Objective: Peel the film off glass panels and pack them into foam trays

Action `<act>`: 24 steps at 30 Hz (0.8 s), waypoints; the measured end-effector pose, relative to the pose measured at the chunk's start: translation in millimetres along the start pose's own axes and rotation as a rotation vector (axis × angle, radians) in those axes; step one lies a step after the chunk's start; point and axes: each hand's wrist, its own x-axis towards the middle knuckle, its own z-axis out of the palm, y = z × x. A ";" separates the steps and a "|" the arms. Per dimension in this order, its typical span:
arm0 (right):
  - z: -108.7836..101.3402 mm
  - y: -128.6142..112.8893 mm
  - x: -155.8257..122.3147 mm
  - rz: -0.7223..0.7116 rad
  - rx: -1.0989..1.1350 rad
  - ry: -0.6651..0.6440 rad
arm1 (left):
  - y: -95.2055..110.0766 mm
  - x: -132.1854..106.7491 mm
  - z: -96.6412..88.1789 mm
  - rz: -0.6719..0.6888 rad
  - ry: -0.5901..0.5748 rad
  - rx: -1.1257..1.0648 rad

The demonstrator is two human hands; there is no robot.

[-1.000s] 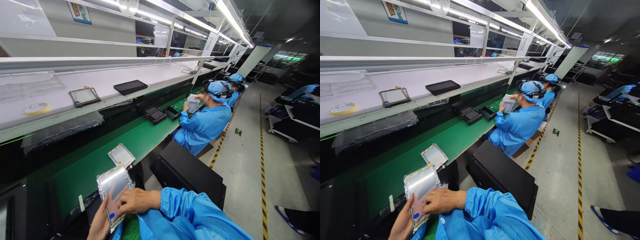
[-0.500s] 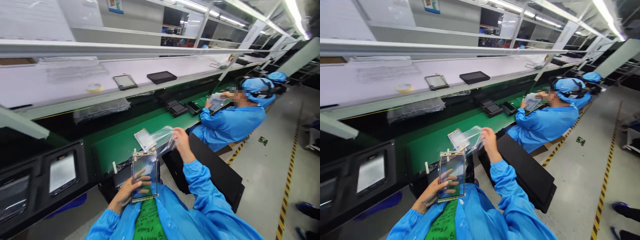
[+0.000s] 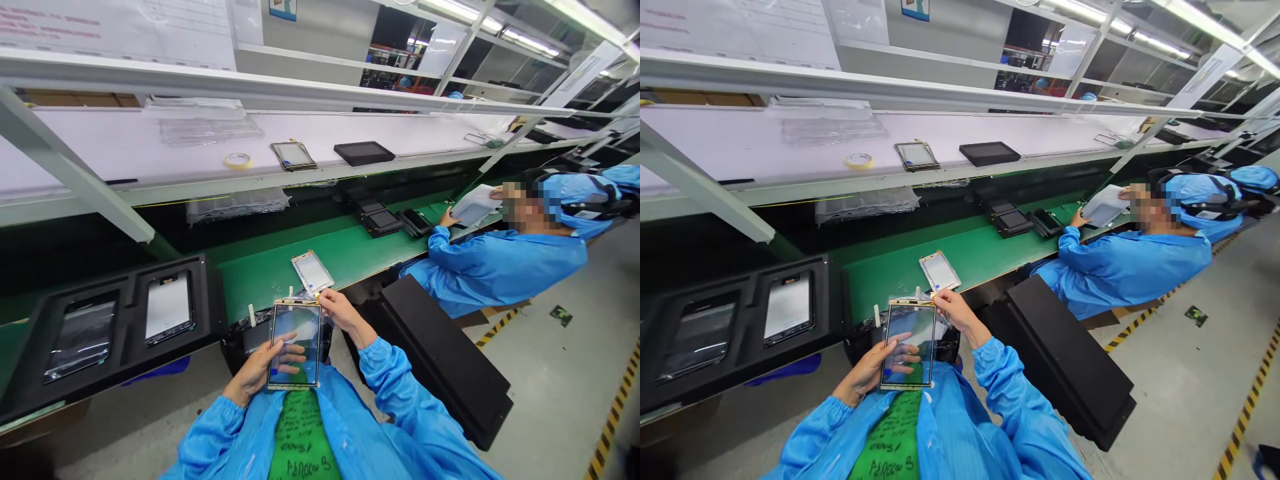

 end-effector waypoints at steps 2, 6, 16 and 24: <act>12.9 10.0 4.1 0.053 0.189 -0.013 | 0.5 -2.2 -4.3 0.009 -0.001 0.006; 32.4 33.6 8.8 0.158 0.337 -0.095 | -0.6 -7.9 -14.2 0.056 0.008 0.012; 10.1 70.5 -14.2 0.274 -0.289 -0.555 | -19.4 -43.9 -51.6 0.153 0.341 -0.076; 1.4 121.4 -6.6 0.612 -0.165 -0.291 | -16.8 -72.9 -82.9 0.145 0.661 -0.123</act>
